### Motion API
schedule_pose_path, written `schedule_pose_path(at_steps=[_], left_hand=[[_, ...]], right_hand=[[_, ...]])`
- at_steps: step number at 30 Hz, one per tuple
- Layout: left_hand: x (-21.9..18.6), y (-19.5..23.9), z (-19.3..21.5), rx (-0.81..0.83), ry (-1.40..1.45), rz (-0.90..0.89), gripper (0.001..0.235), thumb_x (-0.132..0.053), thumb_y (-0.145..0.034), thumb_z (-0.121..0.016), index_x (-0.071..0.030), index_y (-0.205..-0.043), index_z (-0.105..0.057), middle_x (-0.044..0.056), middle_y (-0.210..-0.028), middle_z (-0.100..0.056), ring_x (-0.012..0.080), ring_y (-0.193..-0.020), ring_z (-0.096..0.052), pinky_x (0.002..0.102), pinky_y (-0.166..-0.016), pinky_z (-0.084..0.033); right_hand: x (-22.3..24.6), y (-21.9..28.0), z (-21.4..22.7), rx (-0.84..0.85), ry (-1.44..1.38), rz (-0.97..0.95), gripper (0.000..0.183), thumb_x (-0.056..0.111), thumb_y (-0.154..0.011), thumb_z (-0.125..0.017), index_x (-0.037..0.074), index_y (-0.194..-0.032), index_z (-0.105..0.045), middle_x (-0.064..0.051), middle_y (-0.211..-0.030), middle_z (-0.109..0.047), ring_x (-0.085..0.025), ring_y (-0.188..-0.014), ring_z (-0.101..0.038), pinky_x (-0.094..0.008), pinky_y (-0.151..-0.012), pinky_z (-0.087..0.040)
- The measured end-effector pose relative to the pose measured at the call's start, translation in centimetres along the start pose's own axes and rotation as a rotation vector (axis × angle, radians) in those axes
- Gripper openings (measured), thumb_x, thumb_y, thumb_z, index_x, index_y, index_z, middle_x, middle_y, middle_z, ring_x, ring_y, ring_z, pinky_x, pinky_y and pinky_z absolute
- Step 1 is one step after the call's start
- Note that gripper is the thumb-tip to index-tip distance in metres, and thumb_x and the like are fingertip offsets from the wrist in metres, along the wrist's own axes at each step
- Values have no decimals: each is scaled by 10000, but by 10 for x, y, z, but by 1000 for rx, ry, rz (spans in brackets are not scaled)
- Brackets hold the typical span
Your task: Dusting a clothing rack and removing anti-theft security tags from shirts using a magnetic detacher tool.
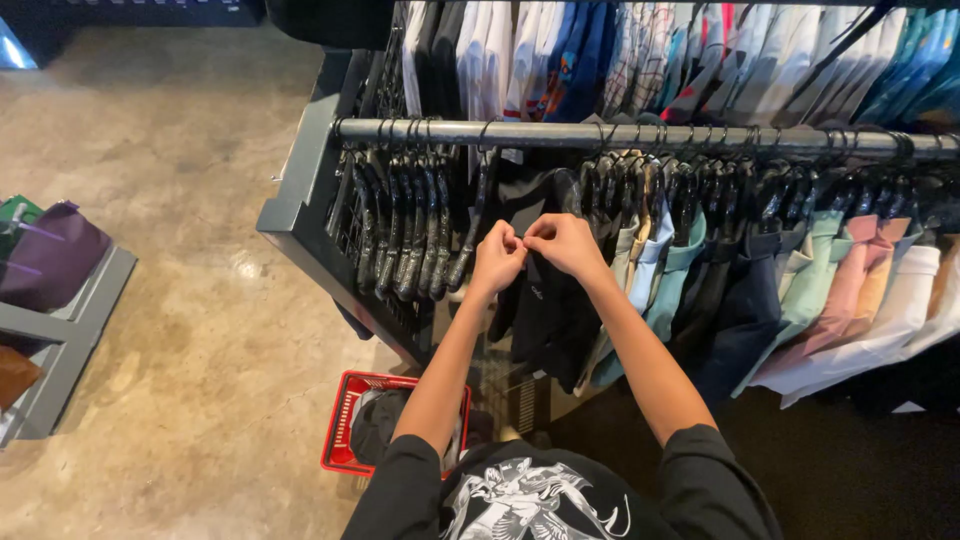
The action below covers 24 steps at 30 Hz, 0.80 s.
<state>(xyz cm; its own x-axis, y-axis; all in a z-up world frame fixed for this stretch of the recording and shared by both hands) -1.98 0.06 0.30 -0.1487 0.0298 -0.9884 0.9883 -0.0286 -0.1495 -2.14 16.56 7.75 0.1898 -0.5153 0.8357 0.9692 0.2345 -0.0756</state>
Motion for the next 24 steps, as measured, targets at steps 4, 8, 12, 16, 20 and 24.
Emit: schedule_pose_path(at_steps=[4,8,12,16,20,24], left_hand=[[-7,-2,3,94,-21,12,288,-23,-915,-671,-84,-833,-401,6,-717,-606,64,-638,-594,274,-555,-530],[-36,4,-2,111,-134,152,272,-16,-888,-670,-71,-808,-416,30,-698,-621,92,-611,-631,280,-541,-531],[3,-6,0,63,-297,178,258,-7,-865,-705,-62,-824,-456,89,-703,-646,170,-611,-651,317,-536,-522],[25,-7,-3,92,454,352,230,37,-861,-649,-96,-899,-465,82,-775,-686,194,-655,-699,329,-568,-601],[27,8,0,39,621,497,128,-35,-888,-638,-101,-919,-532,68,-766,-684,170,-618,-659,310,-544,-575],[13,10,7,-103,0,334,91,-104,-876,-702,-50,-882,-629,63,-734,-692,113,-605,-620,266,-521,-519]], right_hand=[[0,-3,-1,-52,0,48,191,145,-785,-785,52,-932,-706,-86,-795,-745,-164,-726,-722,-312,-680,-569],[12,9,-8,-76,-27,101,215,69,-774,-744,27,-892,-569,-107,-754,-698,-185,-694,-699,-326,-641,-549],[27,16,-4,-66,-18,145,190,26,-807,-679,22,-827,-490,-119,-722,-685,-205,-675,-701,-343,-628,-536],[44,29,6,-109,17,230,191,21,-817,-669,15,-798,-479,-130,-723,-666,-254,-654,-681,-363,-600,-521],[52,47,-2,-117,53,346,162,-13,-794,-638,22,-806,-480,-133,-740,-630,-293,-664,-649,-368,-606,-509],[53,72,-13,-7,134,425,158,0,-801,-638,31,-819,-484,-135,-745,-583,-349,-691,-608,-410,-624,-487]])
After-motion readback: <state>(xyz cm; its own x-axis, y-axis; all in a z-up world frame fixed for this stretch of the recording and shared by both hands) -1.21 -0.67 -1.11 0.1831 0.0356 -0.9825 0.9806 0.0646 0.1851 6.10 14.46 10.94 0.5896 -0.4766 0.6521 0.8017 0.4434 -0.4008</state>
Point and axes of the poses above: each hand's wrist, its own y-axis away from the middle knuckle, its own z-axis out of the back of the hand, x = y × z, the point moved 2 cm from there along -y, towards the middle knuckle
